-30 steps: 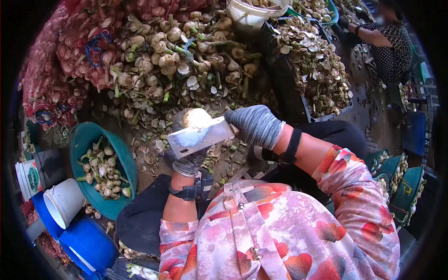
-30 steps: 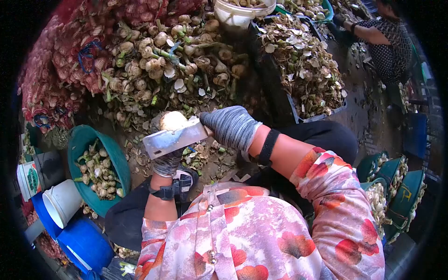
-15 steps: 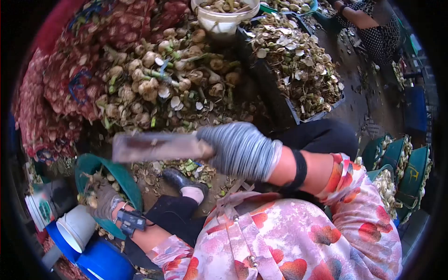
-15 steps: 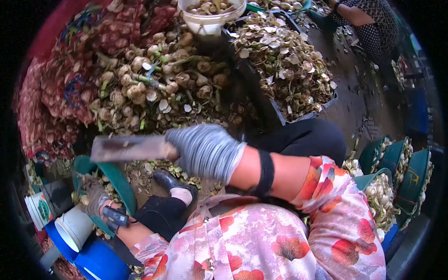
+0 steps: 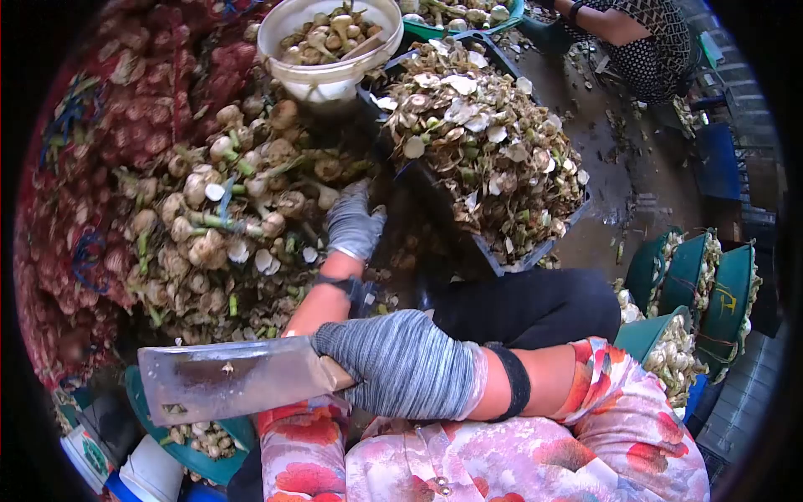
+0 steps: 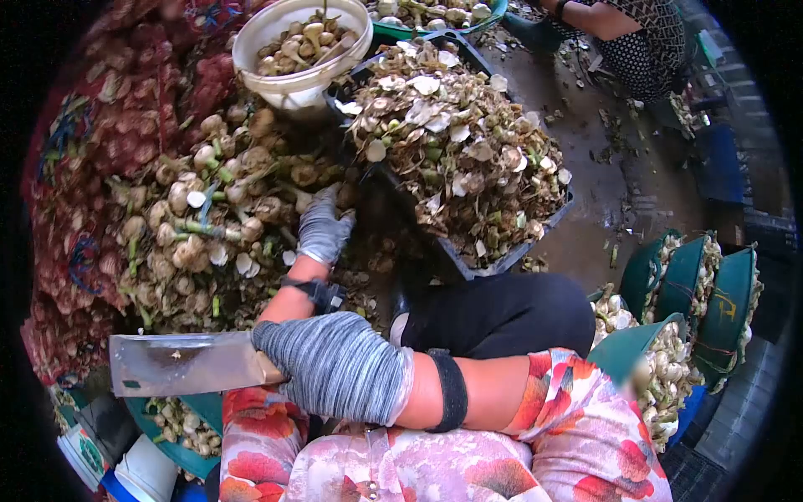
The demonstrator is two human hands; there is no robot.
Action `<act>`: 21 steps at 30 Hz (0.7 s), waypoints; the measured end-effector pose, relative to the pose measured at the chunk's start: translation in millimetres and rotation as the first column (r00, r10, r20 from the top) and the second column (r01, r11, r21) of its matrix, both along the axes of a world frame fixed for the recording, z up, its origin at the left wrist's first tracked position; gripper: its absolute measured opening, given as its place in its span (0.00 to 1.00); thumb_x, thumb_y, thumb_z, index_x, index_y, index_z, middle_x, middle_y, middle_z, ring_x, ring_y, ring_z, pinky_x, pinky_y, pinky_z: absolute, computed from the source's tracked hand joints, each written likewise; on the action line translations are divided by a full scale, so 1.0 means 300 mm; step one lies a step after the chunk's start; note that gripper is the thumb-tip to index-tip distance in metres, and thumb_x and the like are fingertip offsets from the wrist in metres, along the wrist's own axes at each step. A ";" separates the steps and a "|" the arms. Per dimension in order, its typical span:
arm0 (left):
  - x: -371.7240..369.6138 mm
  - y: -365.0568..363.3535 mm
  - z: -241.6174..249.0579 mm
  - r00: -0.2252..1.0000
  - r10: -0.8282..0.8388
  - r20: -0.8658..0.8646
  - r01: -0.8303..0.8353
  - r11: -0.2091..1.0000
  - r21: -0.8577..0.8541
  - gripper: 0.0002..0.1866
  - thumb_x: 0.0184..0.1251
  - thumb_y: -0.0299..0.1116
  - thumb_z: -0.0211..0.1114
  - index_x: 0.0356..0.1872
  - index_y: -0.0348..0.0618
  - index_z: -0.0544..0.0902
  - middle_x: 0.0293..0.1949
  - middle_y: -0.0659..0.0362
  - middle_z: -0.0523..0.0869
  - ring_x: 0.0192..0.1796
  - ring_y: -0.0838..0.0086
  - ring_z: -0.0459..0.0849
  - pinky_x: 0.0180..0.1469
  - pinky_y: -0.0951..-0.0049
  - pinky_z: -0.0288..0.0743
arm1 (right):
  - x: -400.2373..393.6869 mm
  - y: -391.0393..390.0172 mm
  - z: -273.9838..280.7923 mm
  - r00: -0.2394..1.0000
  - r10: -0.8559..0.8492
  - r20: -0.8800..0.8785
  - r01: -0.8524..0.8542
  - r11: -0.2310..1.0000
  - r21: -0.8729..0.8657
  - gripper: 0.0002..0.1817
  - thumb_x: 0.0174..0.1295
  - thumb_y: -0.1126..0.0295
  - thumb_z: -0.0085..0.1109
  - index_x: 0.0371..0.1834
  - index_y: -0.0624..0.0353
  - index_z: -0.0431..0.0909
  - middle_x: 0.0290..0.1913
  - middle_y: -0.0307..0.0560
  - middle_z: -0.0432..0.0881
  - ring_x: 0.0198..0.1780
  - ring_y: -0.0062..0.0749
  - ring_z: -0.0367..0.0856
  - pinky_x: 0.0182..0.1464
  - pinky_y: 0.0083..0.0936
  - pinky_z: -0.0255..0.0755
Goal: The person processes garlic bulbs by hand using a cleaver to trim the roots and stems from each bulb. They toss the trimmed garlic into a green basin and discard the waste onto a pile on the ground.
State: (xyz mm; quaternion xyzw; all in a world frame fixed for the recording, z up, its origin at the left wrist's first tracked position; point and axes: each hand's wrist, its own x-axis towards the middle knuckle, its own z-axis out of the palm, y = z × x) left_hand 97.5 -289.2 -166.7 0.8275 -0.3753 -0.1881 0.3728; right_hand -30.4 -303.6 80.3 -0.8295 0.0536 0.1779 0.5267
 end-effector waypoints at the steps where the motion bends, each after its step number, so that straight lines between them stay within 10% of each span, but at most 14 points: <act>1: 0.003 -0.055 -0.025 0.990 -0.061 0.130 0.025 0.965 0.260 0.29 0.59 0.39 0.66 0.63 0.42 0.74 0.59 0.48 0.78 0.61 0.54 0.76 0.63 0.58 0.68 | 0.007 -0.004 -0.010 0.999 -0.050 -0.008 0.050 0.999 0.004 0.21 0.49 0.65 0.65 0.49 0.53 0.79 0.33 0.55 0.84 0.37 0.53 0.84 0.39 0.40 0.78; 2: 0.006 -0.100 -0.047 0.959 -0.152 0.238 0.012 0.865 0.502 0.29 0.62 0.41 0.63 0.64 0.45 0.73 0.62 0.46 0.76 0.63 0.50 0.74 0.64 0.53 0.66 | 0.014 -0.012 -0.018 0.995 -0.099 -0.016 0.100 0.995 0.007 0.21 0.49 0.64 0.66 0.49 0.53 0.79 0.34 0.55 0.84 0.37 0.52 0.84 0.39 0.40 0.79; 6: 0.026 -0.138 -0.410 0.854 -0.185 0.486 -0.112 0.847 0.519 0.22 0.68 0.41 0.52 0.61 0.53 0.75 0.60 0.47 0.76 0.61 0.52 0.75 0.62 0.52 0.66 | 0.056 -0.055 -0.017 0.993 -0.100 -0.066 0.100 0.995 -0.003 0.28 0.46 0.60 0.69 0.53 0.52 0.76 0.34 0.56 0.83 0.38 0.53 0.84 0.40 0.40 0.79; 11: -0.049 0.141 -0.248 0.686 -0.499 0.529 -0.036 0.703 0.710 0.19 0.66 0.29 0.48 0.56 0.52 0.79 0.52 0.50 0.81 0.57 0.56 0.78 0.58 0.57 0.69 | 0.058 -0.069 -0.022 0.986 -0.167 -0.012 0.167 0.986 0.003 0.21 0.46 0.65 0.69 0.46 0.54 0.78 0.34 0.54 0.83 0.37 0.52 0.84 0.39 0.38 0.78; 17: -0.109 0.442 -0.249 0.748 -0.305 0.589 -0.092 0.832 0.548 0.19 0.60 0.33 0.57 0.54 0.51 0.81 0.53 0.53 0.81 0.58 0.58 0.78 0.63 0.57 0.64 | 0.016 -0.048 -0.050 0.930 -0.332 0.161 0.337 0.941 -0.007 0.19 0.52 0.73 0.65 0.49 0.57 0.76 0.36 0.56 0.83 0.40 0.52 0.84 0.43 0.35 0.78; 19: -0.117 0.493 -0.286 0.740 -0.131 0.660 -0.063 0.963 0.262 0.19 0.58 0.34 0.60 0.53 0.51 0.82 0.54 0.54 0.82 0.58 0.59 0.78 0.65 0.57 0.62 | 0.019 -0.042 -0.073 0.909 -0.388 0.154 0.390 0.921 0.019 0.16 0.55 0.75 0.62 0.47 0.59 0.76 0.34 0.51 0.83 0.37 0.37 0.83 0.42 0.30 0.76; 20: -0.127 0.515 0.075 0.993 0.048 0.105 -0.091 0.890 0.448 0.19 0.51 0.33 0.68 0.48 0.52 0.83 0.49 0.55 0.83 0.56 0.59 0.78 0.64 0.55 0.62 | 0.020 -0.024 -0.108 0.890 -0.424 0.166 0.423 0.905 0.041 0.14 0.55 0.74 0.62 0.46 0.59 0.77 0.32 0.48 0.82 0.35 0.32 0.80 0.41 0.29 0.75; 21: -0.141 0.588 -0.001 0.970 0.245 0.013 -0.242 0.950 0.197 0.21 0.47 0.28 0.70 0.46 0.51 0.82 0.49 0.54 0.83 0.55 0.56 0.79 0.63 0.57 0.64 | 0.034 -0.032 -0.141 0.866 -0.470 0.168 0.468 0.882 0.054 0.13 0.56 0.72 0.62 0.44 0.60 0.77 0.31 0.45 0.81 0.33 0.27 0.78 0.40 0.28 0.74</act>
